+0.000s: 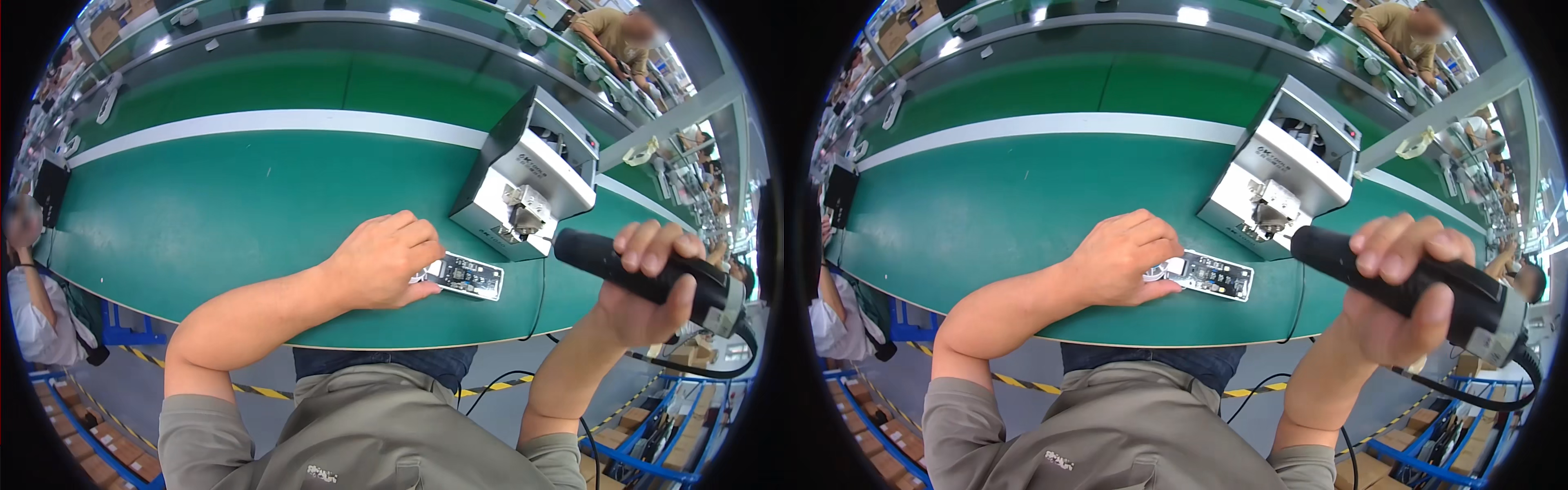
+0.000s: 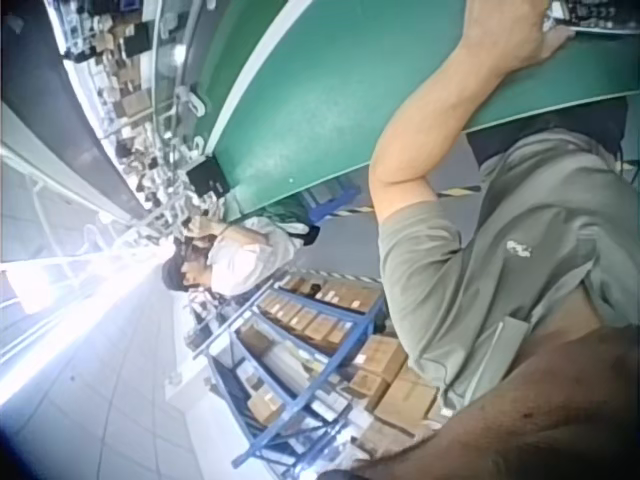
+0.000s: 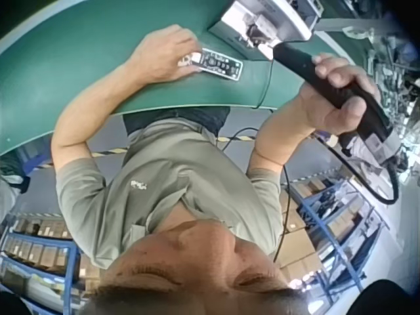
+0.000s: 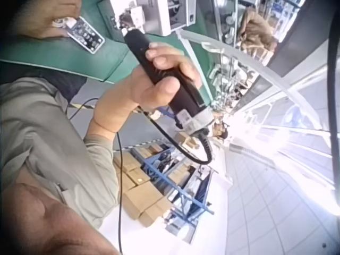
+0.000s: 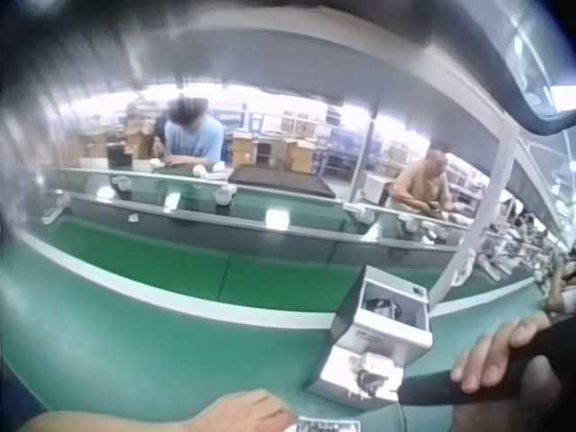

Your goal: Assembling electronic circuit boards using an electric screwdriver on an assembly line.

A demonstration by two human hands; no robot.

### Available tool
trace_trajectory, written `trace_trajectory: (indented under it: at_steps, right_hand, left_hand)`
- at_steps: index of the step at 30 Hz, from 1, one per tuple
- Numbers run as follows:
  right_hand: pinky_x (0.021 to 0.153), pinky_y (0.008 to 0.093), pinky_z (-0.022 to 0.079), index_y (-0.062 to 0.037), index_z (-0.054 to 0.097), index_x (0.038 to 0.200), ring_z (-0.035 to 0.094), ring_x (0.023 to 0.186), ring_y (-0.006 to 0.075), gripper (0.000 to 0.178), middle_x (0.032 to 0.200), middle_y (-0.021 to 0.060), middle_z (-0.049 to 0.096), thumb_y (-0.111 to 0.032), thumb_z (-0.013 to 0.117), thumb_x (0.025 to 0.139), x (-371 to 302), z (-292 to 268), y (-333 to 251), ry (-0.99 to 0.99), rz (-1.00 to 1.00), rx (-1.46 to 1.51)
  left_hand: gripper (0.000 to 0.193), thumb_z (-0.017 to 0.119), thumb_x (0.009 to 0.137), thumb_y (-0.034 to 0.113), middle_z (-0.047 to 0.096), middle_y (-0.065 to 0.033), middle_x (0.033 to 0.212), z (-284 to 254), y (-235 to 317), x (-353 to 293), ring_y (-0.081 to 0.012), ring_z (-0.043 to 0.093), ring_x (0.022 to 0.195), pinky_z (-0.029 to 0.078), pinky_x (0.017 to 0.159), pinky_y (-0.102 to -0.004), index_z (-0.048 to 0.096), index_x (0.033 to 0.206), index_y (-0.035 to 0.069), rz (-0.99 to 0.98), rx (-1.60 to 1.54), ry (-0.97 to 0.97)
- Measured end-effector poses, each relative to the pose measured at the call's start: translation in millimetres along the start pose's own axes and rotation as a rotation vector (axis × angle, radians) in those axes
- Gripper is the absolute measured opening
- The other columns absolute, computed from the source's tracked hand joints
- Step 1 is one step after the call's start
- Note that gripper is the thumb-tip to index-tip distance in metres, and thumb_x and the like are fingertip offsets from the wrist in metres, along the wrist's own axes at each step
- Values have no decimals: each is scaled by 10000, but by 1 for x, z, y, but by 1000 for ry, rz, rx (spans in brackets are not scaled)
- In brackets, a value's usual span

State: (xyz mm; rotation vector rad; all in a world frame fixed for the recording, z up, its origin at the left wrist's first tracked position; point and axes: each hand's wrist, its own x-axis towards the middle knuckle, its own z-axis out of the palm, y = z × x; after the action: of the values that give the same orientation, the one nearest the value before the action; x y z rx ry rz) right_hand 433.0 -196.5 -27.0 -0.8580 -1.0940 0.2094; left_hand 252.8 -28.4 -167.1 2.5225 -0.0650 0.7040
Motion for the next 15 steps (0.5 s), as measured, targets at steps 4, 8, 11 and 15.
trace_trajectory:
  at_steps: [4, 8, 11, 15]
  right_hand:
    - [611, 308, 477, -47, 526, 1031, 549, 602, 165, 272, 709, 58, 565, -248, 555, 851, 6, -7, 18, -117, 6, -79]
    - [601, 303, 479, -40, 528, 1015, 547, 588, 167, 261, 695, 63, 563, -233, 563, 842, 4, -8, 34, -166, -17, -64]
    - [593, 299, 480, -35, 527, 1014, 546, 579, 167, 262, 687, 65, 562, -224, 569, 837, 5, -4, 38, -163, -7, -65]
    - [582, 289, 484, -26, 522, 1026, 547, 566, 167, 276, 675, 65, 563, -212, 576, 830, 4, 1, 35, -119, 35, -79]
  left_hand:
    - [290, 760, 664, 209, 577, -17, 943, 0, -1, 1, -196, 531, 773, 465, 688, -292, 606, 883, 98, 2, -6, -4]
    - [294, 760, 664, 205, 578, -19, 942, 2, -3, 2, -196, 534, 776, 465, 686, -292, 608, 890, 95, 18, -9, 9]
    - [300, 757, 667, 209, 571, -21, 941, 2, -3, 2, -199, 530, 786, 466, 696, -295, 607, 899, 94, 22, -11, 6]
    - [314, 747, 674, 224, 551, -25, 942, 0, -3, 2, -204, 516, 812, 470, 728, -304, 599, 919, 93, 23, -1, -1]
